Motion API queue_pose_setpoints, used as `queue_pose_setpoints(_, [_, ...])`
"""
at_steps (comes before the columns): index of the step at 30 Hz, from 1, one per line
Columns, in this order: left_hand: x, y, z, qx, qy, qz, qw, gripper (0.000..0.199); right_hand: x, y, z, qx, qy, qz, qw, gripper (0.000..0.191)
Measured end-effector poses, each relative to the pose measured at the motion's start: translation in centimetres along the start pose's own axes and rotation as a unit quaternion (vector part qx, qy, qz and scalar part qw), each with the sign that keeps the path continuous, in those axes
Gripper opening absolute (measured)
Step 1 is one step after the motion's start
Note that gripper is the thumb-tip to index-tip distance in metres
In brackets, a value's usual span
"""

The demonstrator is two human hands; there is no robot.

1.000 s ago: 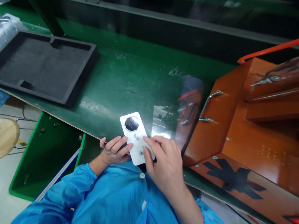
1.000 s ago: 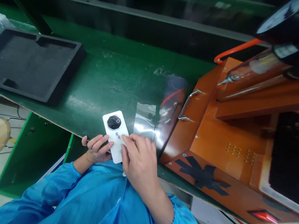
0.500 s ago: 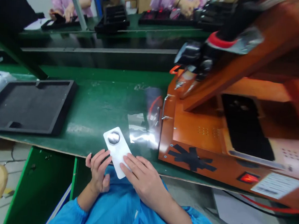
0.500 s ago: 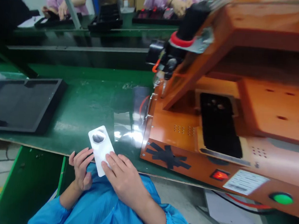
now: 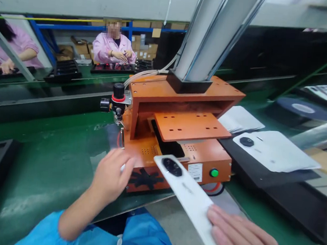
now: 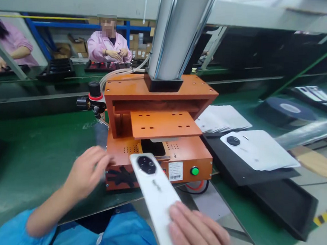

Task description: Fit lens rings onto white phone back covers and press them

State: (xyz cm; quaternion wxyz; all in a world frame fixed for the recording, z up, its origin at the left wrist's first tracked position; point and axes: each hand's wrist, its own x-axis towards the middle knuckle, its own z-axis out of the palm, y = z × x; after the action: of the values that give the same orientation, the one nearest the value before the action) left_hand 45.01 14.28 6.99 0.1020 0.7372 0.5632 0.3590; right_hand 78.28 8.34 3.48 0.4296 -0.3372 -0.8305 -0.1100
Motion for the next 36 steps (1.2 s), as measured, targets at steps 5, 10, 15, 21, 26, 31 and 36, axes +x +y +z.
queue_pose_setpoints(5, [7.7, 3.0, 3.9, -0.226, -0.085, -0.105, 0.965, 0.028, 1.8, 4.0, 1.9, -0.129, 0.070, -0.050, 0.988, 0.058])
queue_pose_setpoints(10, [9.3, 5.3, 5.0, -0.576, -0.156, -0.170, 0.784, 0.067, 3.5, 5.7, 4.7, -0.144, 0.095, -0.071, 0.982, 0.038])
queue_pose_setpoints(15, [9.9, 7.1, 7.0, -0.659, -0.050, -0.228, 0.715, 0.059, 4.3, 6.9, 7.5, -0.120, 0.082, -0.085, 0.986, 0.035])
queue_pose_setpoints(21, [12.1, 7.8, 9.7, -0.682, 0.035, -0.329, 0.653, 0.036, 5.3, 8.1, 9.2, -0.052, 0.015, -0.086, 0.995, 0.047])
queue_pose_setpoints(26, [9.5, 7.8, 9.0, -0.675, 0.005, -0.359, 0.645, 0.038, 5.8, 8.7, 8.8, -0.017, -0.014, -0.049, 0.999, 0.033])
queue_pose_setpoints(31, [0.2, 6.8, 6.0, -0.645, -0.151, -0.341, 0.667, 0.064, 7.6, 9.7, 8.9, 0.023, -0.071, -0.049, 0.996, 0.032])
queue_pose_setpoints(36, [-8.1, 4.0, 4.1, -0.546, -0.239, -0.321, 0.736, 0.058, 8.7, 10.2, 9.5, 0.040, -0.117, -0.057, 0.991, 0.033])
